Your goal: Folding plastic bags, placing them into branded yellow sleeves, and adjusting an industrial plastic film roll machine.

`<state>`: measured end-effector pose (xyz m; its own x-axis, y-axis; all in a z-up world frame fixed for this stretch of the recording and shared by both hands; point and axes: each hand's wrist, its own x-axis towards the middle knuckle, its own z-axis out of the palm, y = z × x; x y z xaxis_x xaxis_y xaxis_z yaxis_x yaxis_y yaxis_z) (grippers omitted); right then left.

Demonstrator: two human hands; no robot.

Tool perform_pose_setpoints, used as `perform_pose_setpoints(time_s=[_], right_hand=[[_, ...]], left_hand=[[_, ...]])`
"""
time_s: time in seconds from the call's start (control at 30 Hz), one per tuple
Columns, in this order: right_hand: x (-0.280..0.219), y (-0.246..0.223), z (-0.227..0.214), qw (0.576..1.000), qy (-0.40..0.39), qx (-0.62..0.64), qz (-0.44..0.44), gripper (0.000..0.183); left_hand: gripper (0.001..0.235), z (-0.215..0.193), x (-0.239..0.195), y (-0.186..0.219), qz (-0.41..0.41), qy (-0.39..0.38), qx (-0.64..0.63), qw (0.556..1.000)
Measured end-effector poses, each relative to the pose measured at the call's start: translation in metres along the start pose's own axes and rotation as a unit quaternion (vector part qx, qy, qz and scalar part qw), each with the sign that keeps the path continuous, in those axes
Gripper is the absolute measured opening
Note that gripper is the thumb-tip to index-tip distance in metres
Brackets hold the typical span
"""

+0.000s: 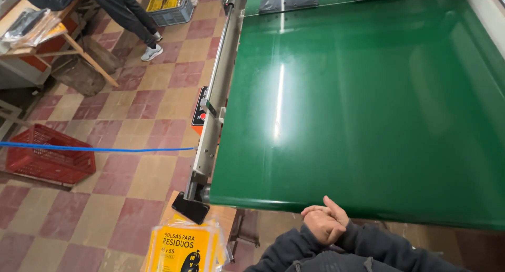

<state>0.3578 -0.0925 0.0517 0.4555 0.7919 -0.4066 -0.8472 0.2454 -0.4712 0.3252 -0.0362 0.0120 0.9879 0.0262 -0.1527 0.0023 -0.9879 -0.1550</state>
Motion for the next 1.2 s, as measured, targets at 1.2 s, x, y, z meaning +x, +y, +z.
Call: perform_pose_setpoints(time_s=[1.2], right_hand=[[0.023,-0.032,-0.014,0.897,0.131,-0.200,-0.371,0.068]], left_hand=[[0.069,-0.048,0.026,-0.022,0.142,0.140,-0.732,0.651]])
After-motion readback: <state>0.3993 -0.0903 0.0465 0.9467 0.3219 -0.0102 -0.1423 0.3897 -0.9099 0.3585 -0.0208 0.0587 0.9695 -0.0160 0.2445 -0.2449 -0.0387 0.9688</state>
